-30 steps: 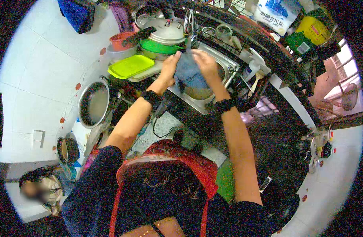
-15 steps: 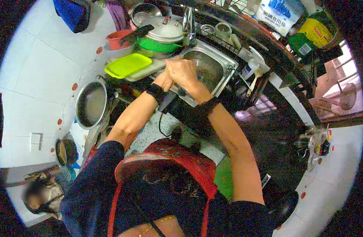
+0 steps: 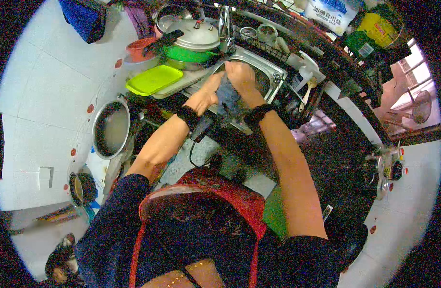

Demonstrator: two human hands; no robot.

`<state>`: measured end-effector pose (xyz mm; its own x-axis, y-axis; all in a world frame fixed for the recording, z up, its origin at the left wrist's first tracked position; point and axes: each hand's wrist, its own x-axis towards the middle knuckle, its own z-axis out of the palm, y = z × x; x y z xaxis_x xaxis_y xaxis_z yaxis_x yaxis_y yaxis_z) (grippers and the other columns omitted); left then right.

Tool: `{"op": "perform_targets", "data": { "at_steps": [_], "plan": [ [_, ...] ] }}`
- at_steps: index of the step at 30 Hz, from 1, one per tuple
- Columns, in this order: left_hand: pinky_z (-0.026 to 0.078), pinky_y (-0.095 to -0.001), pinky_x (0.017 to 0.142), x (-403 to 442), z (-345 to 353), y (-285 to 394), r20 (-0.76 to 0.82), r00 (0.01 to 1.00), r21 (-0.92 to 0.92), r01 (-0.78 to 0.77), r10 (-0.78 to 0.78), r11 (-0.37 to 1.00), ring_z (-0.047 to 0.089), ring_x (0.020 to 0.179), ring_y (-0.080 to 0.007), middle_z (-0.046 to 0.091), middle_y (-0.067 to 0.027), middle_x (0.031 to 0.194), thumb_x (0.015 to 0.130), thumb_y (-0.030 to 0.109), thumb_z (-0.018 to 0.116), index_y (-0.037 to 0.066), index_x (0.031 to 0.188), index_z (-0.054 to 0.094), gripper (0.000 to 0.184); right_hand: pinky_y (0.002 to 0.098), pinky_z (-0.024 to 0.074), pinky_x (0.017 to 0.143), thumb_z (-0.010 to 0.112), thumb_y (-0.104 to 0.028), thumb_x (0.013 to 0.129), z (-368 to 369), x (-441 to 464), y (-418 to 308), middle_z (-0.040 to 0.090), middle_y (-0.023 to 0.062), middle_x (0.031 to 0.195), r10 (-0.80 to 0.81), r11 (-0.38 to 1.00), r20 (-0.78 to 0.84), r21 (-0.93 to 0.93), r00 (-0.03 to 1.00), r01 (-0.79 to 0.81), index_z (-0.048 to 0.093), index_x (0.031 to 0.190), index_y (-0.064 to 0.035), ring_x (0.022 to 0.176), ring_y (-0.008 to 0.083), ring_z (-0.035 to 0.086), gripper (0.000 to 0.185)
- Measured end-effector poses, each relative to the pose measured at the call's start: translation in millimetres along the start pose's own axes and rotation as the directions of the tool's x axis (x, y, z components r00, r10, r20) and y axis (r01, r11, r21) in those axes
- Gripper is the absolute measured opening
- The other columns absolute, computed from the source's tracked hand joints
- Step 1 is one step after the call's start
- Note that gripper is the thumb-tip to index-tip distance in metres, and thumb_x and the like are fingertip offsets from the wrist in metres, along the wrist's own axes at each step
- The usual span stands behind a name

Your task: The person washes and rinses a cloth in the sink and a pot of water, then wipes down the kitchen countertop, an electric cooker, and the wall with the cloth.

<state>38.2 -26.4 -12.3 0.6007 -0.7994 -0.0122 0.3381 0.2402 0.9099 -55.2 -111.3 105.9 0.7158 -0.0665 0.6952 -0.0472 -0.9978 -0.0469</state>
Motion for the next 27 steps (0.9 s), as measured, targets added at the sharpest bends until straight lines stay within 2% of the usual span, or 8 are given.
{"op": "perform_targets", "data": {
  "at_steps": [3, 6, 10, 14, 16, 18, 24, 27],
  "plan": [
    [0.054, -0.0363, 0.067, -63.7, 85.1, 120.8, -0.086, 0.914, -0.323, 0.350, -0.396, 0.879, 0.064, 0.070, -0.0207, 0.065, -0.0083, 0.089, 0.093, 0.039, 0.045, 0.006, 0.088, 0.061, 0.037, 0.0313, 0.0414, 0.063, 0.056, -0.038, 0.088, -13.0, 2.8, 17.8, 0.056, 0.0083, 0.067, 0.355, 0.469, 0.398, 0.707, 0.846, -0.529, 0.061, 0.082, -0.0007, 0.062, 0.0195, 0.049, 0.039],
    [0.050, -0.0375, 0.077, -69.5, 70.6, 131.4, -0.216, 0.932, -0.238, 0.238, -0.290, 0.942, 0.062, 0.081, -0.0209, 0.064, -0.0106, 0.092, 0.092, 0.049, 0.040, 0.000, 0.099, 0.060, 0.053, 0.0238, 0.0405, 0.075, 0.060, -0.040, 0.085, -65.9, 15.2, 22.2, 0.061, 0.0030, 0.086, 0.219, 0.088, 0.785, 0.576, 0.580, -0.813, 0.064, 0.091, -0.0023, 0.079, 0.0109, 0.054, 0.039],
    [0.049, -0.0308, 0.070, -68.2, 49.1, 130.3, -0.103, 0.978, -0.121, 0.168, -0.180, 0.978, 0.060, 0.080, -0.0175, 0.063, -0.0097, 0.090, 0.091, 0.057, 0.032, 0.002, 0.116, 0.056, 0.065, 0.0235, 0.0408, 0.076, 0.063, -0.037, 0.083, -71.3, 5.6, 14.4, 0.060, 0.0017, 0.088, 0.023, 0.399, 0.661, 0.682, 0.750, -0.613, 0.064, 0.092, -0.0028, 0.080, 0.0097, 0.053, 0.035],
    [0.049, -0.0280, 0.075, -106.4, 86.8, 166.7, 0.009, 0.993, -0.123, 0.114, -0.114, 0.986, 0.059, 0.090, -0.0150, 0.060, -0.0089, 0.105, 0.089, 0.052, 0.046, 0.006, 0.122, 0.048, 0.057, 0.0223, 0.0426, 0.073, 0.066, -0.030, 0.081, -93.6, 12.2, 5.0, 0.063, 0.0023, 0.087, 0.027, 0.224, 0.613, 0.766, 0.789, -0.603, 0.067, 0.091, -0.0049, 0.079, 0.0079, 0.055, 0.027],
    [0.047, -0.0256, 0.072, -110.5, 79.4, 152.2, -0.161, 0.987, 0.303, 0.025, 0.025, 0.953, 0.058, 0.087, -0.0123, 0.060, -0.0042, 0.106, 0.082, 0.030, 0.066, 0.005, 0.117, 0.052, 0.045, 0.0243, 0.0433, 0.074, 0.067, -0.026, 0.081, -103.3, 16.7, 0.2, 0.064, 0.0014, 0.090, 0.100, -0.054, 0.645, 0.764, 0.758, -0.643, 0.066, 0.092, -0.0034, 0.079, 0.0096, 0.056, 0.025],
    [0.046, -0.0247, 0.070, -105.2, 67.0, 136.4, 0.097, 0.994, 0.574, -0.104, 0.059, 0.812, 0.057, 0.081, -0.0105, 0.063, -0.0017, 0.095, 0.080, 0.030, 0.068, 0.004, 0.105, 0.060, 0.036, 0.0263, 0.0439, 0.075, 0.066, -0.023, 0.081, -86.7, 14.8, 5.7, 0.063, 0.0013, 0.090, 0.087, -0.065, 0.650, 0.760, 0.755, -0.647, 0.065, 0.092, -0.0030, 0.080, 0.0110, 0.057, 0.023],
    [0.045, -0.0245, 0.070, -125.8, 73.1, 146.2, -0.194, 0.976, 0.721, 0.213, -0.102, 0.660, 0.056, 0.072, -0.0095, 0.064, -0.0007, 0.081, 0.081, 0.035, 0.066, 0.001, 0.089, 0.066, 0.035, 0.0297, 0.0453, 0.079, 0.062, -0.023, 0.085, -105.0, 23.8, 16.6, 0.063, 0.0025, 0.092, 0.250, -0.509, 0.683, 0.696, 0.686, -0.507, 0.060, 0.102, -0.0042, 0.083, 0.0151, 0.059, 0.026],
    [0.046, -0.0251, 0.068, -125.8, 52.6, 123.2, -0.212, 0.977, 0.504, 0.132, -0.026, 0.854, 0.058, 0.075, -0.0104, 0.065, -0.0036, 0.081, 0.079, 0.037, 0.067, 0.003, 0.088, 0.066, 0.035, 0.0310, 0.0460, 0.080, 0.061, -0.025, 0.086, -74.6, 7.8, 50.3, 0.062, 0.0032, 0.096, 0.248, -0.550, 0.674, 0.689, 0.695, -0.472, 0.059, 0.107, -0.0045, 0.086, 0.0161, 0.059, 0.029]
  ]
}}
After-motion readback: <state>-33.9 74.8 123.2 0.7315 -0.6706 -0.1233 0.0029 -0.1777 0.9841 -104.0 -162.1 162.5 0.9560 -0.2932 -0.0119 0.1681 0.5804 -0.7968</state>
